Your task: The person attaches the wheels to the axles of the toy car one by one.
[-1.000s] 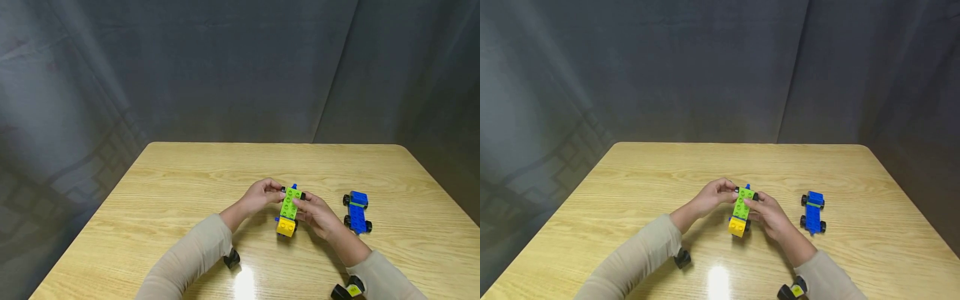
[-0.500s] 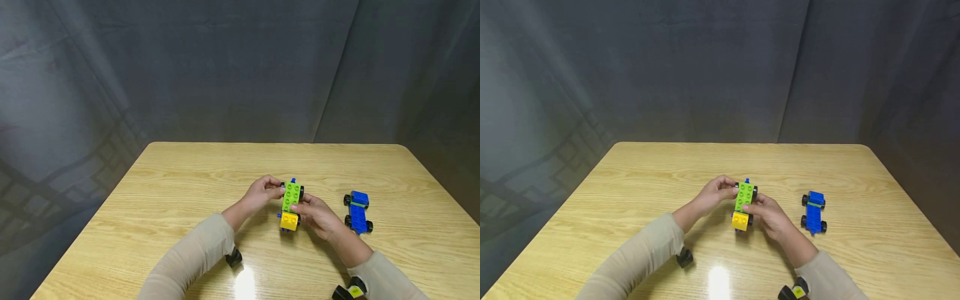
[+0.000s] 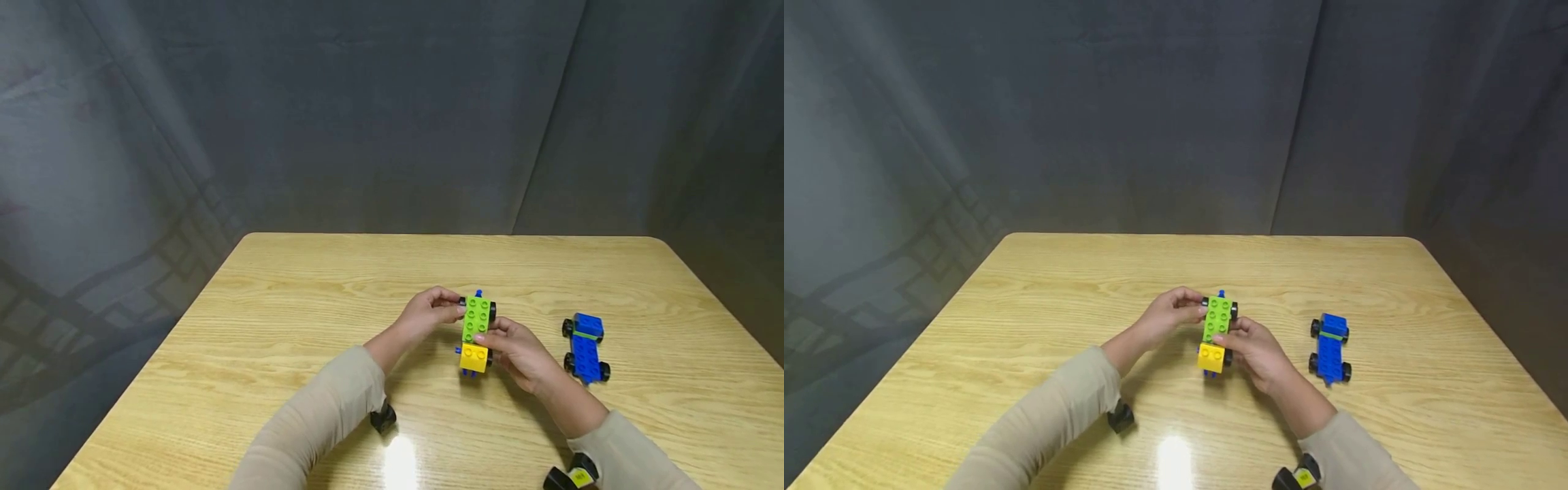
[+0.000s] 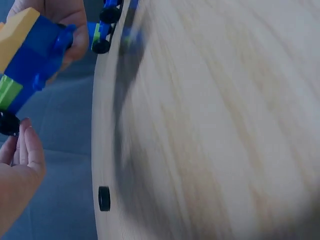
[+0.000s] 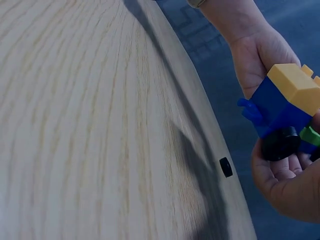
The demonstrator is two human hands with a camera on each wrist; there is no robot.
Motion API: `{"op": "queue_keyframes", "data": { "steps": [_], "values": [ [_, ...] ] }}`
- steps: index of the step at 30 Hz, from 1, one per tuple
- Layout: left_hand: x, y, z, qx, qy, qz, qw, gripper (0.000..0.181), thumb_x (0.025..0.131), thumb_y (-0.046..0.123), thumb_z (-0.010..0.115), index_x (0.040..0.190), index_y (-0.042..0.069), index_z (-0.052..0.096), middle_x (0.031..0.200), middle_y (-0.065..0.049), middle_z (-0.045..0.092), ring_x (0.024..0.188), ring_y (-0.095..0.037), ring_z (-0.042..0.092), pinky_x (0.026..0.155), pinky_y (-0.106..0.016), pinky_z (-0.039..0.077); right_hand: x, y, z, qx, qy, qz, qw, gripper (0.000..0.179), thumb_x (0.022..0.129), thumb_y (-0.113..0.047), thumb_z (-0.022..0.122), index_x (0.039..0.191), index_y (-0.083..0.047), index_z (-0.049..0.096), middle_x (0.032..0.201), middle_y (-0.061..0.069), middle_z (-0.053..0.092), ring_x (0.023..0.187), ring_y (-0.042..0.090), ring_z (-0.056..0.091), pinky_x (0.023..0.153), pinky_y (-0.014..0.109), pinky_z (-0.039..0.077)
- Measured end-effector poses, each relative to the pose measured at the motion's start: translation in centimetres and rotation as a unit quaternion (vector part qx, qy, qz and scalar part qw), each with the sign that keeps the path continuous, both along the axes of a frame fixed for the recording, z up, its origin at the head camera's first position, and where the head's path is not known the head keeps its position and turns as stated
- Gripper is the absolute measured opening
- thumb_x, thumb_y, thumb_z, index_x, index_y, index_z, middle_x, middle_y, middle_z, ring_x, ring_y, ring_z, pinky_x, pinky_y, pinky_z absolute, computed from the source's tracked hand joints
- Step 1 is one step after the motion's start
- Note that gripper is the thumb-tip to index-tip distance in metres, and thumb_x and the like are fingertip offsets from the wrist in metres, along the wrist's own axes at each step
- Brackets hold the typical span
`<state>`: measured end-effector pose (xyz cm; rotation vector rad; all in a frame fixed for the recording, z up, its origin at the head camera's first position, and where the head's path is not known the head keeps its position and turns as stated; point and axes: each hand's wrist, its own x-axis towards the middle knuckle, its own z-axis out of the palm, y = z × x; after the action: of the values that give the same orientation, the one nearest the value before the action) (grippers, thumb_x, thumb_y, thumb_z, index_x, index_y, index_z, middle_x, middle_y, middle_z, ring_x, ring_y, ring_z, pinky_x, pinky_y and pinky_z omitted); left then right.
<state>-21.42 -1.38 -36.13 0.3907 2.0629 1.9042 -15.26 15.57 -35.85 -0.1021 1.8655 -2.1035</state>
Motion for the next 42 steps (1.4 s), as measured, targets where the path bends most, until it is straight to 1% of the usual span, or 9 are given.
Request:
{"op": "queue_keyframes", "data": {
  "steps": [5, 9, 12, 18, 22, 25, 32, 39, 42],
  "values": [
    [-0.4, 0.3, -0.1, 0.017, 0.019, -0.023, 0.9994, 0.029, 0.082, 0.016, 0.060, 0.105, 0.000, 0.054, 0.095, -0.007, 0.059, 0.085, -0.016, 0.057, 0.079, -0.031, 0.045, 0.0, 0.7, 0.2, 0.009, 0.009, -0.008, 0.9999, 0.018, 0.085, -0.008, 0.053, 0.097, 0.000, 0.043, 0.080, -0.003, 0.060, 0.073, 0.009, 0.057, 0.066, 0.025, 0.045],
    [-0.7, -0.4, -0.2, -0.027, 0.036, 0.010, 0.9989, 0.028, 0.082, 0.018, 0.060, 0.104, 0.002, 0.056, 0.093, -0.001, 0.059, 0.083, -0.011, 0.056, 0.077, -0.030, 0.045, -0.1, 0.6, 0.1, 0.005, 0.010, -0.001, 0.9999, 0.015, 0.085, -0.008, 0.053, 0.095, -0.002, 0.043, 0.079, -0.003, 0.059, 0.072, 0.009, 0.056, 0.065, 0.024, 0.044],
    [-1.1, -1.1, -0.2, -0.055, 0.040, 0.036, 0.9970, 0.026, 0.083, 0.015, 0.058, 0.104, 0.000, 0.056, 0.091, -0.002, 0.059, 0.083, -0.012, 0.055, 0.075, -0.028, 0.046, -0.3, 0.3, 0.0, 0.003, 0.010, 0.002, 0.9999, 0.014, 0.085, -0.009, 0.052, 0.094, -0.002, 0.043, 0.079, -0.003, 0.059, 0.072, 0.009, 0.055, 0.065, 0.024, 0.043],
    [-2.0, -1.8, -0.1, -0.102, 0.043, 0.052, 0.9925, 0.024, 0.084, 0.010, 0.057, 0.104, -0.003, 0.055, 0.088, -0.004, 0.058, 0.081, -0.014, 0.055, 0.073, -0.027, 0.046, -0.6, 0.3, 0.2, 0.013, 0.008, -0.009, 0.9998, 0.015, 0.086, -0.010, 0.051, 0.094, -0.002, 0.043, 0.078, -0.003, 0.058, 0.070, 0.008, 0.054, 0.062, 0.024, 0.040],
    [-2.7, -2.1, -0.5, -0.135, 0.040, 0.063, 0.9880, 0.023, 0.082, 0.008, 0.059, 0.102, -0.001, 0.056, 0.087, -0.003, 0.057, 0.080, -0.014, 0.054, 0.070, -0.026, 0.046, -0.8, 0.4, 0.2, 0.014, 0.006, -0.011, 0.9998, 0.015, 0.086, -0.012, 0.052, 0.093, -0.002, 0.042, 0.078, -0.003, 0.055, 0.069, 0.009, 0.051, 0.060, 0.024, 0.039],
    [-3.1, -2.1, -0.9, -0.156, 0.041, 0.058, 0.9852, 0.021, 0.081, 0.005, 0.059, 0.101, -0.001, 0.056, 0.089, -0.005, 0.057, 0.082, -0.016, 0.053, 0.068, -0.025, 0.046, -0.8, 0.5, 0.1, 0.018, 0.003, -0.017, 0.9997, 0.015, 0.086, -0.012, 0.053, 0.092, -0.003, 0.042, 0.078, -0.002, 0.053, 0.068, 0.009, 0.049, 0.059, 0.024, 0.038],
    [-3.9, -1.8, -1.4, -0.250, 0.090, 0.040, 0.9631, 0.022, 0.080, 0.005, 0.060, 0.102, 0.007, 0.058, 0.101, -0.005, 0.055, 0.090, -0.018, 0.050, 0.064, -0.024, 0.044, -1.2, 0.5, -0.2, 0.009, -0.011, -0.033, 0.9994, 0.015, 0.085, -0.010, 0.053, 0.094, -0.003, 0.044, 0.078, -0.003, 0.055, 0.067, 0.008, 0.050, 0.057, 0.021, 0.037],
    [-4.8, -1.4, -1.8, -0.277, 0.097, 0.025, 0.9557, 0.028, 0.078, 0.003, 0.062, 0.105, 0.007, 0.057, 0.107, -0.008, 0.053, 0.092, -0.019, 0.052, 0.062, -0.024, 0.045, -1.5, 0.7, -0.2, 0.008, -0.011, -0.040, 0.9991, 0.015, 0.084, -0.011, 0.054, 0.092, -0.004, 0.044, 0.079, -0.002, 0.053, 0.067, 0.009, 0.049, 0.058, 0.021, 0.037],
    [-5.0, -1.2, -2.0, -0.301, 0.107, 0.014, 0.9474, 0.032, 0.077, 0.003, 0.063, 0.108, 0.007, 0.056, 0.109, -0.009, 0.053, 0.095, -0.020, 0.052, 0.066, -0.024, 0.045, -1.4, 0.8, -0.3, 0.011, -0.011, -0.042, 0.9990, 0.013, 0.084, -0.011, 0.054, 0.089, -0.005, 0.044, 0.078, -0.002, 0.052, 0.066, 0.009, 0.047, 0.057, 0.021, 0.036]
  ]
}}
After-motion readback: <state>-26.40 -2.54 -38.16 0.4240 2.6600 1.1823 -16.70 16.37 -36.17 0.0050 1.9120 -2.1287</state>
